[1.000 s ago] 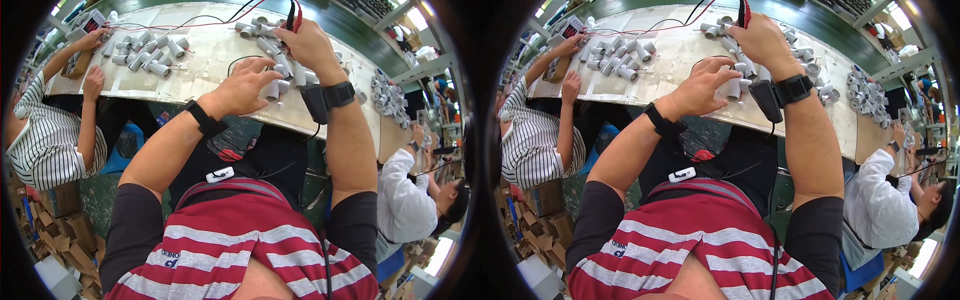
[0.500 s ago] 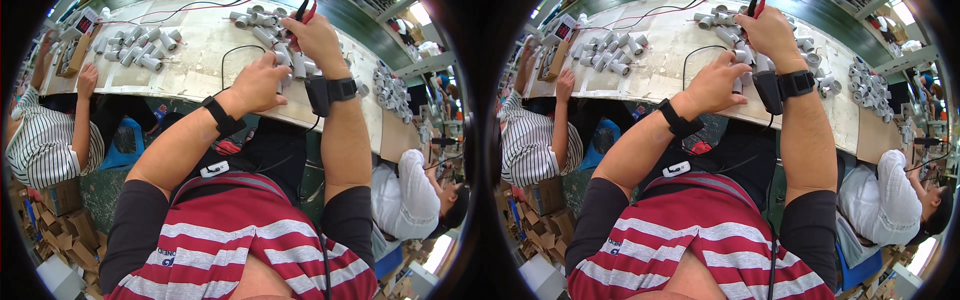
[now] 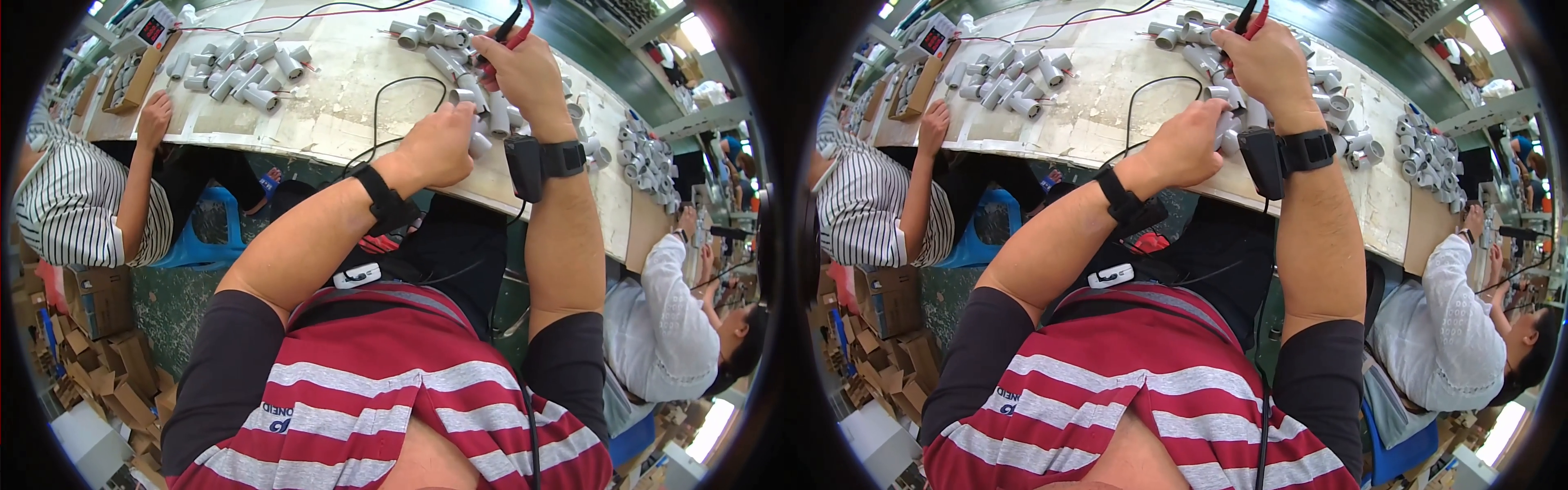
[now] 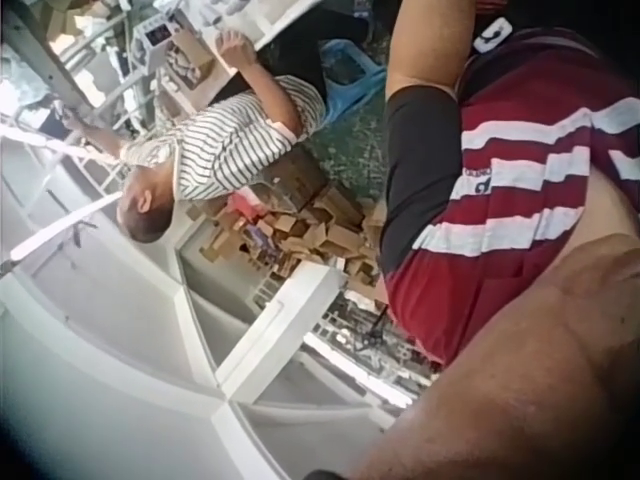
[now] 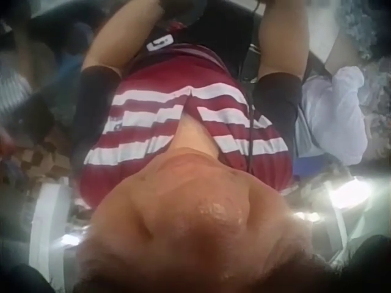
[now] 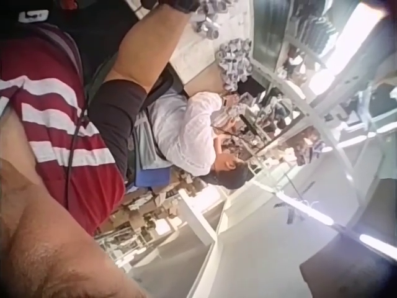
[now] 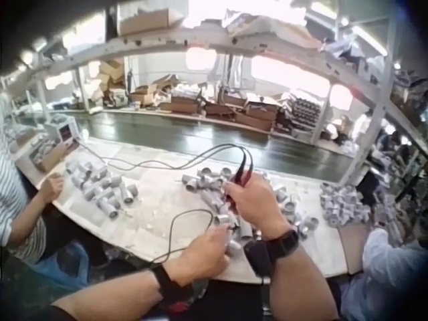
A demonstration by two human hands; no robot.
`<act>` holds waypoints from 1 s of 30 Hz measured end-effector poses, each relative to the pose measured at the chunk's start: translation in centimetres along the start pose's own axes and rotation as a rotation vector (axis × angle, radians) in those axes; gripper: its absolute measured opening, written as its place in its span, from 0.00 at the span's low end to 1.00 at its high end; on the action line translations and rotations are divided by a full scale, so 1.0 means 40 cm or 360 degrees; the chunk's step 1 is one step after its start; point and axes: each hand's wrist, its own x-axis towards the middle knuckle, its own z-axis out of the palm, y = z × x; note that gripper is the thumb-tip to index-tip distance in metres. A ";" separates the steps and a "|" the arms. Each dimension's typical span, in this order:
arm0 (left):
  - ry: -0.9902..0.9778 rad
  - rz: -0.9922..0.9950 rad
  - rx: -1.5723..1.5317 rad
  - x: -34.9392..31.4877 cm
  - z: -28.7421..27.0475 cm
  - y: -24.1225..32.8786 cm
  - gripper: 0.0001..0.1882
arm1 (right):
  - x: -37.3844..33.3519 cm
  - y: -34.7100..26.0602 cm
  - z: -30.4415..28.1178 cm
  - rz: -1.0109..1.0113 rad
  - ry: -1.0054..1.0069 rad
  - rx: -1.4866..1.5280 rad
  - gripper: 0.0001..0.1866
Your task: The person touches the probes of a multimeter to the wires of plastic pipe fittings, moves them aside, and repeats the process. After testing several fittings, the person pushes them onto a conveyor belt and pulls a new pile toward them.
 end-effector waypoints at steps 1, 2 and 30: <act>0.0029 -0.0064 -0.0030 0.002 -0.001 -0.003 0.30 | 0.004 0.001 0.000 -0.0010 -0.0008 0.0009 0.17; 0.0059 -0.0130 -0.0060 0.000 -0.003 -0.009 0.27 | 0.010 0.007 -0.004 -0.0036 0.0004 0.0006 0.17; -0.0552 0.0349 0.0877 0.081 -0.122 0.010 0.18 | 0.022 0.085 0.025 -0.0169 0.0133 -0.0092 0.16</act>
